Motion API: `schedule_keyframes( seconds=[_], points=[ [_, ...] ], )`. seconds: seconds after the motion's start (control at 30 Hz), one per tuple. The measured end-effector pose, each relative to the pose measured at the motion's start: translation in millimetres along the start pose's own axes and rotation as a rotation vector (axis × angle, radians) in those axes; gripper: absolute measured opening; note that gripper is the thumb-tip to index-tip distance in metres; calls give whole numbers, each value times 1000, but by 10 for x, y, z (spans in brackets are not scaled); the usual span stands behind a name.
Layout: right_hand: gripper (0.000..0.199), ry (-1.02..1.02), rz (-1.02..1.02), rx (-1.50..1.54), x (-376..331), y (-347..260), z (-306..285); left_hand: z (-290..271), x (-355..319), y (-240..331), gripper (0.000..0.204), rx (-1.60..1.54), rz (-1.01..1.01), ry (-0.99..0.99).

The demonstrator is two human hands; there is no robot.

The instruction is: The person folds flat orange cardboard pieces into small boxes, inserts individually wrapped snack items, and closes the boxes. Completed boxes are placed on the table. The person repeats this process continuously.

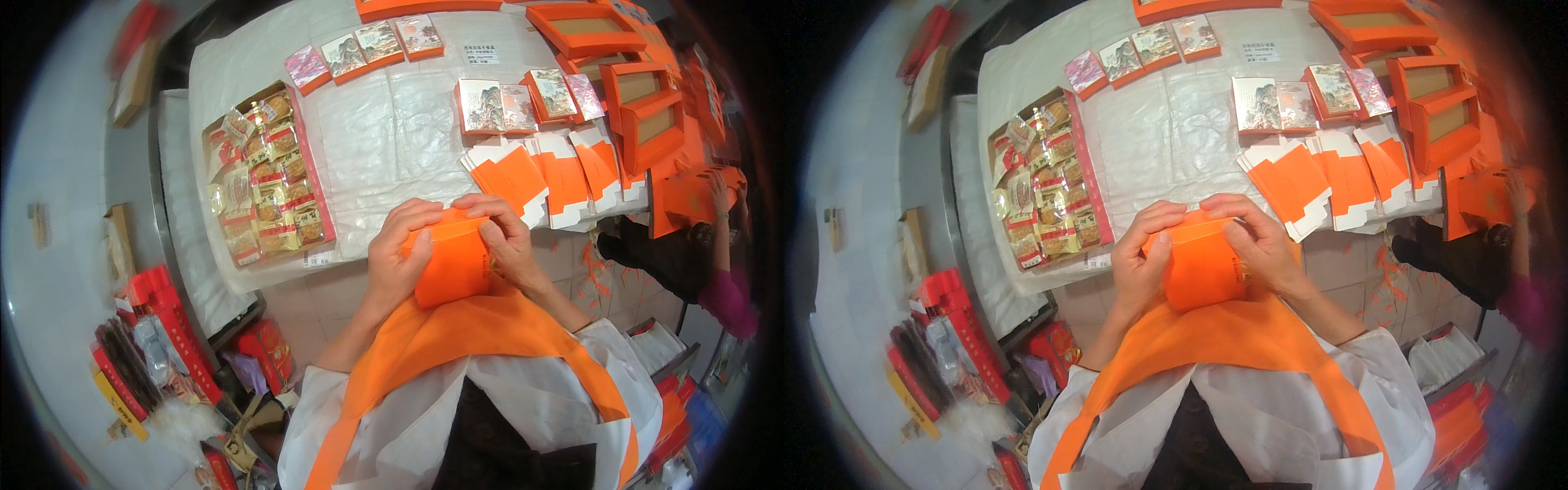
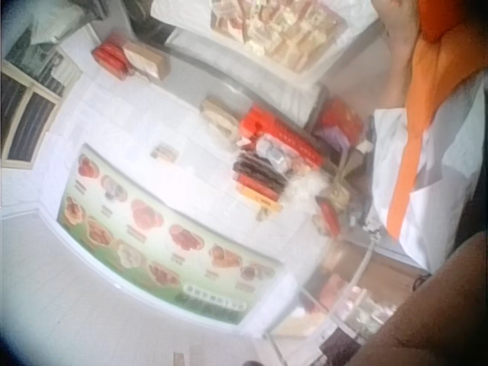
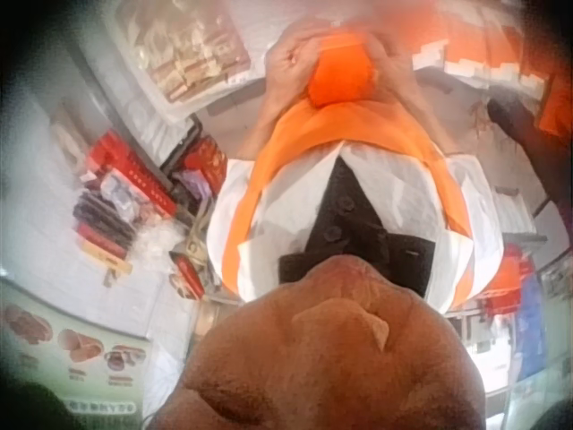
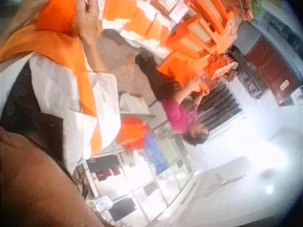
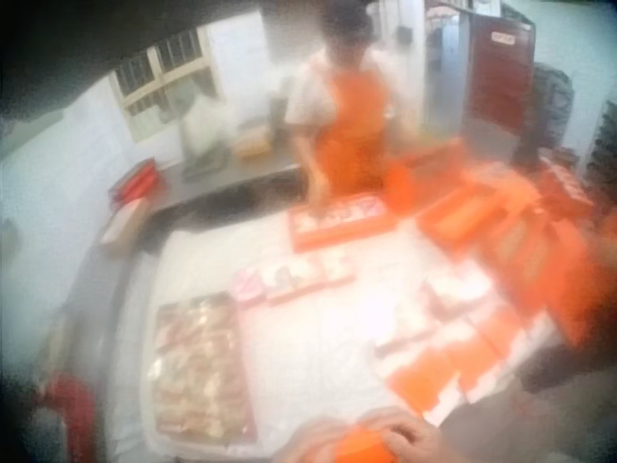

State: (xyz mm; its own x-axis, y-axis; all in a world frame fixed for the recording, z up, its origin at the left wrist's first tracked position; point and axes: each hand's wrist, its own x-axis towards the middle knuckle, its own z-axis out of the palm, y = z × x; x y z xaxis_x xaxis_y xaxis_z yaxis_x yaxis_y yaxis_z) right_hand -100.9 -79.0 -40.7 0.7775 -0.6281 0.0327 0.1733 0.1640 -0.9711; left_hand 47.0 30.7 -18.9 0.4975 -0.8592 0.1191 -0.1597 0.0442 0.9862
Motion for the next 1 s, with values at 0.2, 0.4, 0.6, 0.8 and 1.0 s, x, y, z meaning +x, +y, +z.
schedule_keyframes(
  seconds=[0.2, 0.4, 0.6, 0.8, 1.0],
  points=[
    [17, -9, -41, -67, 14, 17, 11, -13, -16, -11, 20, -14, 24, -31],
    [19, 16, -65, -85, 1, 28, 21, -127, 18, -5, 24, 31, 71, -172],
    [19, 37, -83, -72, 2, 51, 38, -38, -10, 86, 28, -80, -90, -81],
    [19, 59, -87, -80, 3, 50, 49, -28, -43, -3, 26, -65, -25, -66],
    [19, 79, -71, -82, -2, 58, 55, -131, -36, -27, 23, 8, -4, -156]
  ],
)
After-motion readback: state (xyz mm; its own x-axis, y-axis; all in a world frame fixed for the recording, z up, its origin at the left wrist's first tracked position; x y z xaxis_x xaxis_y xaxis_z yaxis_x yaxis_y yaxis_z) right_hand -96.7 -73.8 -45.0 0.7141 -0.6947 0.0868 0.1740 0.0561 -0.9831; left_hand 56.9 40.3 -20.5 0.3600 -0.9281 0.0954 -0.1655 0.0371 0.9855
